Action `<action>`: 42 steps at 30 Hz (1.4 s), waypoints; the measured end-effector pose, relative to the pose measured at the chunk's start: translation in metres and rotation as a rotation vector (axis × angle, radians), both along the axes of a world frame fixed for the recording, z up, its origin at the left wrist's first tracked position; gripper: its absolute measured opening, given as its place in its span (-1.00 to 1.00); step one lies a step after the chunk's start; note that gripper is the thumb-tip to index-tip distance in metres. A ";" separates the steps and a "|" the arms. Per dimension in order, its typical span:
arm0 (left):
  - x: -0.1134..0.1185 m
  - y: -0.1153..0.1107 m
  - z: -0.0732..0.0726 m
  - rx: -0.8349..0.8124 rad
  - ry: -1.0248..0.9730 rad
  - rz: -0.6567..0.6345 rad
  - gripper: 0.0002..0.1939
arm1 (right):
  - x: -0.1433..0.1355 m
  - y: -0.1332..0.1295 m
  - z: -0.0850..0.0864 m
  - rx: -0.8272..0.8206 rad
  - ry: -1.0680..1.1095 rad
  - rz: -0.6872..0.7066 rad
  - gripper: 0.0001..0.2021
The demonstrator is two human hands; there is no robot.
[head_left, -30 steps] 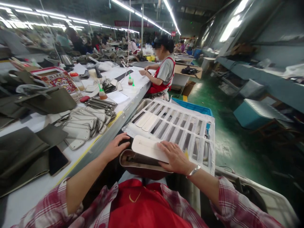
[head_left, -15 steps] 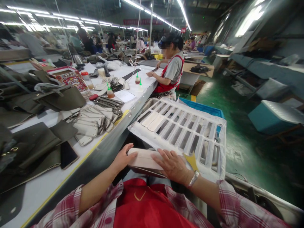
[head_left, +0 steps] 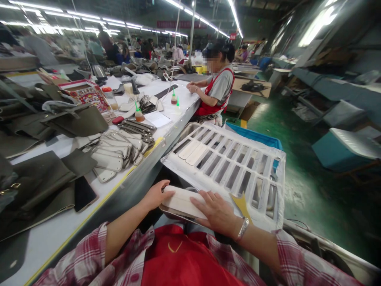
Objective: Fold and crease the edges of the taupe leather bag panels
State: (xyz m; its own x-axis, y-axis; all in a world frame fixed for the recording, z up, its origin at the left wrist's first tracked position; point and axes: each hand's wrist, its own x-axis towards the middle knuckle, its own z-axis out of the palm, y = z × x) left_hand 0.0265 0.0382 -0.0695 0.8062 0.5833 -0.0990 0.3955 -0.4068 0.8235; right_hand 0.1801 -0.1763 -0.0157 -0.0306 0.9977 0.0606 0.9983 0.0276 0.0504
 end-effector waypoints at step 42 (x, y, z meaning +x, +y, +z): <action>0.028 -0.073 0.023 0.943 0.053 -1.062 -0.36 | 0.046 -0.070 -0.038 -0.267 1.154 -0.772 -0.53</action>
State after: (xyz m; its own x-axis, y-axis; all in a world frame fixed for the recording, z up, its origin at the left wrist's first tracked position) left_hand 0.0541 -0.0353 -0.0469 0.9037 -0.4236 -0.0631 -0.4190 -0.9049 0.0748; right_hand 0.2264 -0.2458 -0.0536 0.4568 0.7258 -0.5143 0.2422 -0.6578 -0.7132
